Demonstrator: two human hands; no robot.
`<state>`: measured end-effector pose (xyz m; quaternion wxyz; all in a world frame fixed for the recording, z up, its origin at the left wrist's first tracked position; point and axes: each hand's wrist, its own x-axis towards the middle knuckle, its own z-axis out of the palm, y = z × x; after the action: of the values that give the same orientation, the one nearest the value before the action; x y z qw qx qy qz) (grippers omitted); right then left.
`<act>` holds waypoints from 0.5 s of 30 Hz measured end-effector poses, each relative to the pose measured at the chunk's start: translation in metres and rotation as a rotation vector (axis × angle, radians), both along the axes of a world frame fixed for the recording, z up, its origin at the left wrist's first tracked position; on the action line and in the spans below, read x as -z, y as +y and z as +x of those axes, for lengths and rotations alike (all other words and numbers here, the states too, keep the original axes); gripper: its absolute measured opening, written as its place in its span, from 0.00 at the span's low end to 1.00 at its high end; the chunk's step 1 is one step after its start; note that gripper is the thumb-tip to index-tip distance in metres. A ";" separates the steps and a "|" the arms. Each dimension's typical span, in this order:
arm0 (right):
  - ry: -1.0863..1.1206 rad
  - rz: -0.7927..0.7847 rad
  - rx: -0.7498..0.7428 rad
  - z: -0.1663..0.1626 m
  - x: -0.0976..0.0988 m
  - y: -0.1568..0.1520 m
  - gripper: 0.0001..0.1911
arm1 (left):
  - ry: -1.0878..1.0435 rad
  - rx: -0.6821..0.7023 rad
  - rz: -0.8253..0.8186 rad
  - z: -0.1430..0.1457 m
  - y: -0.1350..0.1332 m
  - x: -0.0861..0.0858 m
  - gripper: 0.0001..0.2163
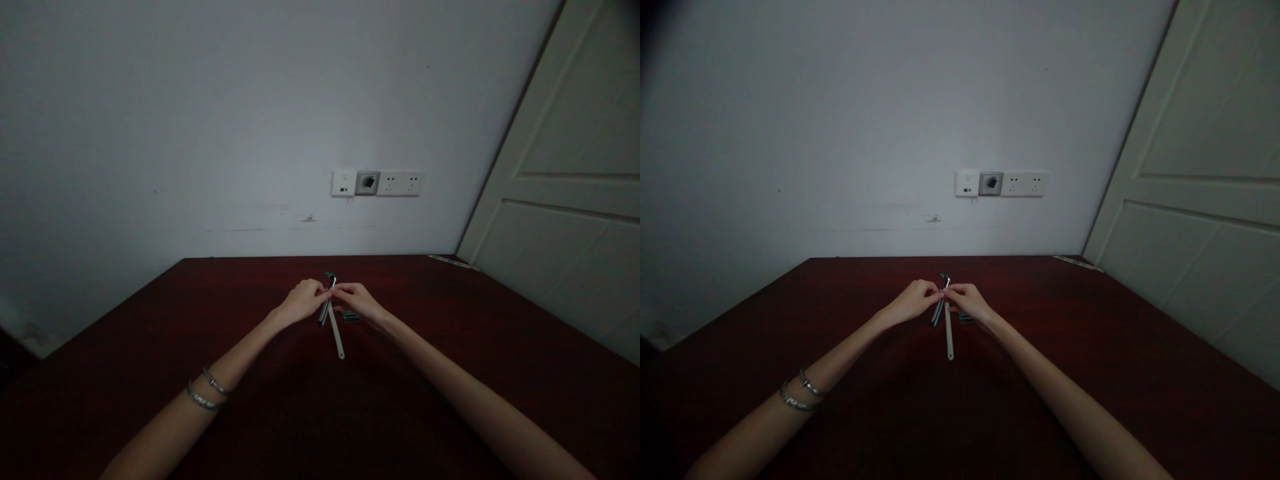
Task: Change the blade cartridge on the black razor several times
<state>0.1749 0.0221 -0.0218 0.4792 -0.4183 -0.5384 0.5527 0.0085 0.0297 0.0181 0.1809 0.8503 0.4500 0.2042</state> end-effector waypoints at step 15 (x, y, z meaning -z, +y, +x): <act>0.087 -0.136 0.054 -0.015 -0.008 -0.015 0.12 | -0.740 -0.116 -0.788 0.001 0.049 -0.002 0.20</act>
<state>0.1603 0.0072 -0.0142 0.4874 -0.4396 -0.4668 0.5927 0.0094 0.0791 0.0200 0.6207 0.5635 0.4448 0.3152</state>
